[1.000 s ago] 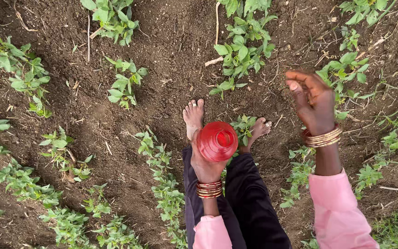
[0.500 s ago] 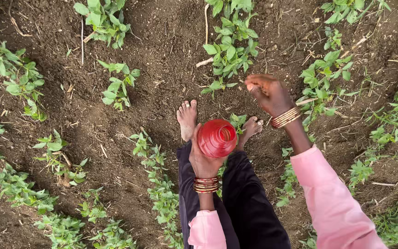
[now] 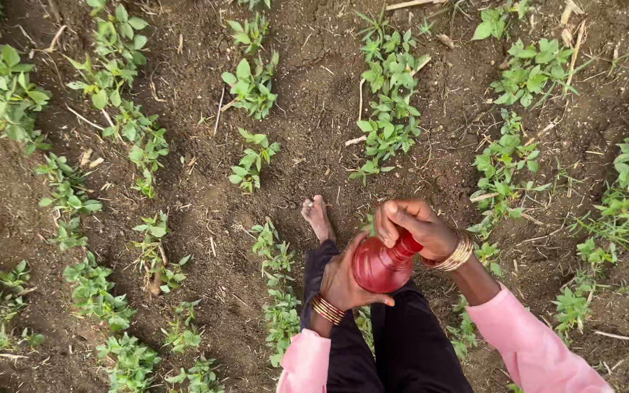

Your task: The person sows seeds by hand into rows of soil in a field while carrying a red plastic bottle.

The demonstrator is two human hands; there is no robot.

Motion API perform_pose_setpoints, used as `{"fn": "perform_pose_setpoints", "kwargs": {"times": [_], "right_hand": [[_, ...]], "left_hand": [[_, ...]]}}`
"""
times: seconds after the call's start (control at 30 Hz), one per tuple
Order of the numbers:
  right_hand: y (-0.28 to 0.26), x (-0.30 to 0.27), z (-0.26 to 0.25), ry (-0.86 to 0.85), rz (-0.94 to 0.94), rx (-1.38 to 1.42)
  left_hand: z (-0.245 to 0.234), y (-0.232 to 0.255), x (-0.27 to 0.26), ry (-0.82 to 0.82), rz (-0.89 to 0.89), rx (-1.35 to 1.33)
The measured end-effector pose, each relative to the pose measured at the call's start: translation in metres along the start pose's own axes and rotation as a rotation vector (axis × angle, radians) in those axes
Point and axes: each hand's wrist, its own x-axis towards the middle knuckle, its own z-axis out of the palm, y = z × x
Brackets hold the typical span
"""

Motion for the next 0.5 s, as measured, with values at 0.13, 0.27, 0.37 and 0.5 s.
{"fn": "perform_pose_setpoints", "kwargs": {"times": [0.13,0.27,0.37,0.5], "right_hand": [[-0.036,-0.005,0.044,0.023,-0.111,-0.017],[-0.072,-0.003,0.089,0.053,-0.153,-0.116],[-0.096,-0.001,0.123,0.076,-0.137,-0.199],[-0.124,0.007,0.154,0.059,-0.104,-0.153]], "left_hand": [[-0.037,0.035,-0.021,-0.012,0.039,-0.105],[-0.074,0.071,-0.039,0.020,0.051,-0.099],[-0.105,0.099,-0.055,0.037,0.046,-0.074],[-0.154,0.131,-0.070,-0.002,-0.039,0.035]]}}
